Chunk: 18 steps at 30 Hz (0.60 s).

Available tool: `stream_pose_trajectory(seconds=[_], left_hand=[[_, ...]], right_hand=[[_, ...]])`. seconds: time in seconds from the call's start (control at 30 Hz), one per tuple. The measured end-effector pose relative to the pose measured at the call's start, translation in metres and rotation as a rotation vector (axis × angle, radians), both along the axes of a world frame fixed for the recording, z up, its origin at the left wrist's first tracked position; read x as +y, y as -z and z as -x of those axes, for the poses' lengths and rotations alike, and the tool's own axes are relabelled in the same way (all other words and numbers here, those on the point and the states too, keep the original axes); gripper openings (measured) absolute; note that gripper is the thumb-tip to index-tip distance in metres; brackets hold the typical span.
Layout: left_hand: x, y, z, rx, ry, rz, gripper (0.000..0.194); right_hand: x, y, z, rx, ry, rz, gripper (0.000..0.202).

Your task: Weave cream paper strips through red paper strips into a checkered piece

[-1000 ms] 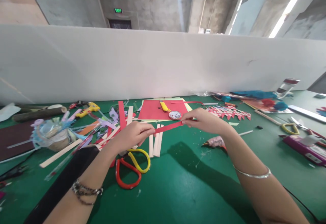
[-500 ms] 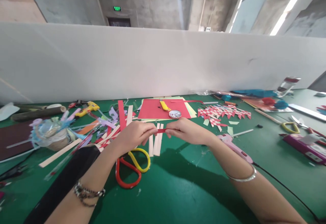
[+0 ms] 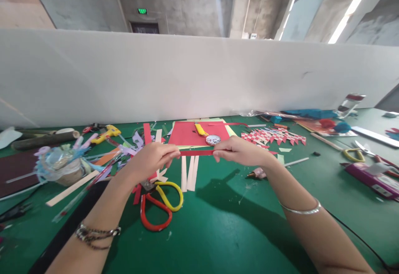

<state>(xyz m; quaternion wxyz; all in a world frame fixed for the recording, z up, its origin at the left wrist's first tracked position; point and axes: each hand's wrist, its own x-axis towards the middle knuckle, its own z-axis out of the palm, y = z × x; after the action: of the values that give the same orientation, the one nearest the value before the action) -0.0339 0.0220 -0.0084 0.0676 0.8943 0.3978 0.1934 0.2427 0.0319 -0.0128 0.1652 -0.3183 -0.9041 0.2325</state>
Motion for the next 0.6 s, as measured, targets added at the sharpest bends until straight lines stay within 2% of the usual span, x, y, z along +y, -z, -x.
stream_pose_trajectory(seconds=[0.27,0.43,0.6], left_hand=[[0.002,-0.005,0.016,-0.074,-0.073,0.025,0.040],[0.004,-0.006,0.023,-0.059,-0.106,0.005,0.041],[0.006,-0.008,0.039,-0.105,-0.167,-0.060,0.042]], right_hand=[[-0.001,-0.007,-0.010,0.013,0.055,0.032,0.032],[0.002,-0.003,-0.010,0.063,0.062,0.158,0.033],[0.003,0.000,-0.015,0.136,0.046,0.236,0.037]])
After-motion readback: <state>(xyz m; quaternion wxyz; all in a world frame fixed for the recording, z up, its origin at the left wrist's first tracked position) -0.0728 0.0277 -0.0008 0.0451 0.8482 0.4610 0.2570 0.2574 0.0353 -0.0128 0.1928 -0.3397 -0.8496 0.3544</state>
